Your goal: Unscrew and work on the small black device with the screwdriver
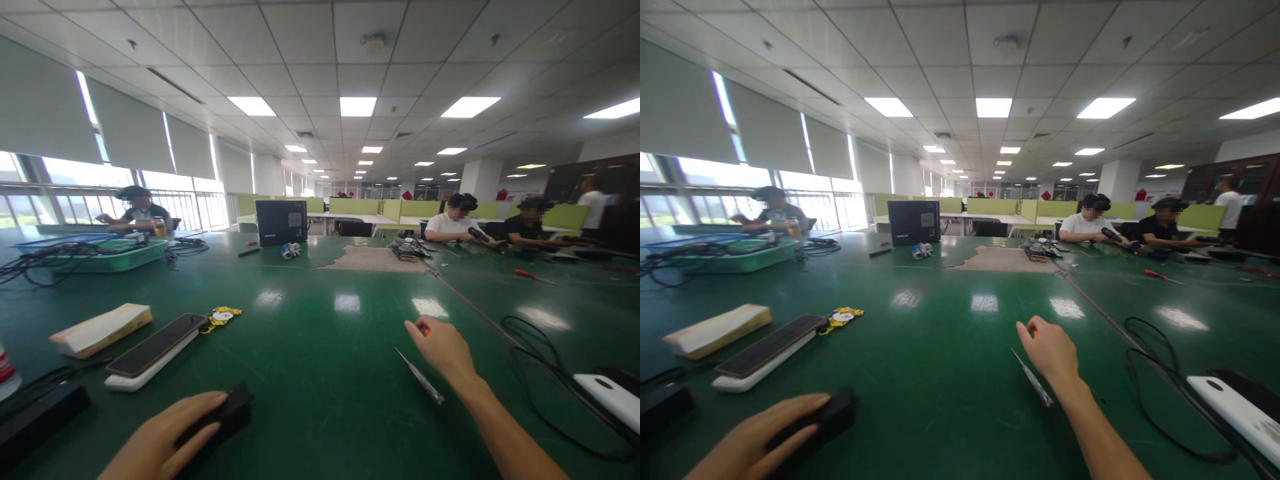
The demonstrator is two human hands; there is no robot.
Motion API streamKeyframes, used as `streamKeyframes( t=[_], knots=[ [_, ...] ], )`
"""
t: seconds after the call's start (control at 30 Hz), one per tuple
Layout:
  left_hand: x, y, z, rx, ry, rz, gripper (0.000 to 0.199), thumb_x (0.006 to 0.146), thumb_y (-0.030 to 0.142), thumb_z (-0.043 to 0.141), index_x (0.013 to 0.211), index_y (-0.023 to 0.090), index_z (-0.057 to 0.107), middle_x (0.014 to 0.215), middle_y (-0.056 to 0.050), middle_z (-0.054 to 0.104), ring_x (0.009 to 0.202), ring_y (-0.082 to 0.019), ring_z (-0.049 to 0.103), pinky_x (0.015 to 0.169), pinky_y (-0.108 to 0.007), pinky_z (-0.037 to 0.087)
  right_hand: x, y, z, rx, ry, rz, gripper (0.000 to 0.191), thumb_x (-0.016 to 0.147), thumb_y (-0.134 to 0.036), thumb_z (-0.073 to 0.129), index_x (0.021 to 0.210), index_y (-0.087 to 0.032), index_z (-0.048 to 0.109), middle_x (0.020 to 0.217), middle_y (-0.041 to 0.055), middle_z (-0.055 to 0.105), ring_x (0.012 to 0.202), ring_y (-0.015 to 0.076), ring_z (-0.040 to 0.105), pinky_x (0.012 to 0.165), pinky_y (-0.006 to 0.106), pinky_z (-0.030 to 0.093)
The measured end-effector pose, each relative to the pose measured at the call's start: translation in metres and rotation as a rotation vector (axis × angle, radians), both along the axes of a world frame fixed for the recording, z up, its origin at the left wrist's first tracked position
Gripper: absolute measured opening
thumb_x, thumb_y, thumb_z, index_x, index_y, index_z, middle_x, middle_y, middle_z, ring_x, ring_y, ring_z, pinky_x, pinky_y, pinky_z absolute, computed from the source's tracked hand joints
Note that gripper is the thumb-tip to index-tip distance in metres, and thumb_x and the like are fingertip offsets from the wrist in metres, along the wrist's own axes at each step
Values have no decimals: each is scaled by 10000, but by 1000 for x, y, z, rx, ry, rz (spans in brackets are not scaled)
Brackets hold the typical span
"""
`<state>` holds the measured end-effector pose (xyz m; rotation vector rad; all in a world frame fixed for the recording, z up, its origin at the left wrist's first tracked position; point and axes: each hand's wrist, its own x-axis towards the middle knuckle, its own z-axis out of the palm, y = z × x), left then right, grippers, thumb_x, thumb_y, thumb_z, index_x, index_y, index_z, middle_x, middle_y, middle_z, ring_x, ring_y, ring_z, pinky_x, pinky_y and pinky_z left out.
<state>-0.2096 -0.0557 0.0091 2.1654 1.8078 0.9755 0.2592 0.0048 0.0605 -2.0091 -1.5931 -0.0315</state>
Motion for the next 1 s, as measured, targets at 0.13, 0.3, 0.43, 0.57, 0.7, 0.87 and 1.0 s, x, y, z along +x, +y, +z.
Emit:
streamKeyframes(
  t=[0.13,0.3,0.43,0.57,0.7,0.87,1.0],
  knots=[
    [95,32,13,-182,44,-502,366,878,386,541,1242,379,582,1139,-12,628,988,-219,606,904,-301,479,-34,3,47,338,566,332,427,810,-495,498,511,-193,450,455,-32,387,439,105,402,451,235,317],
    [200,62,7,-231,-86,-718,427,759,341,685,1174,256,630,1038,-41,598,937,-205,571,865,-282,456,-70,9,68,357,1382,546,362,754,-459,562,538,-206,419,397,-101,237,303,48,176,307,191,115],
    [220,71,-2,-278,-110,-744,465,707,342,743,1157,266,650,1068,-32,622,984,-231,562,916,-314,431,-77,19,59,307,1644,645,342,723,-421,613,531,-197,440,387,-105,250,288,37,169,280,169,112],
    [216,69,-2,-326,-131,-699,481,715,365,742,1180,300,638,1106,-19,632,1027,-244,555,949,-337,414,-78,24,50,223,1655,671,341,717,-397,632,517,-188,451,383,-105,254,279,28,167,271,158,106],
    [215,65,-2,-312,-155,-689,470,719,349,734,1176,280,646,1099,-22,638,1024,-244,558,940,-329,421,-83,24,42,170,1566,696,357,710,-401,654,511,-184,451,384,-108,246,276,21,173,271,151,93],
    [217,63,-1,-320,-195,-703,466,729,326,729,1183,264,646,1071,-23,641,963,-221,587,894,-307,437,-89,30,32,121,1528,697,367,693,-417,666,514,-185,444,382,-117,232,275,15,166,274,147,83],
    [216,62,-1,-320,-213,-705,462,728,326,736,1177,262,648,1071,-23,639,954,-213,591,875,-297,440,-88,34,29,93,1543,705,357,698,-413,660,520,-187,449,378,-119,228,277,17,161,273,151,82]
  ],
)
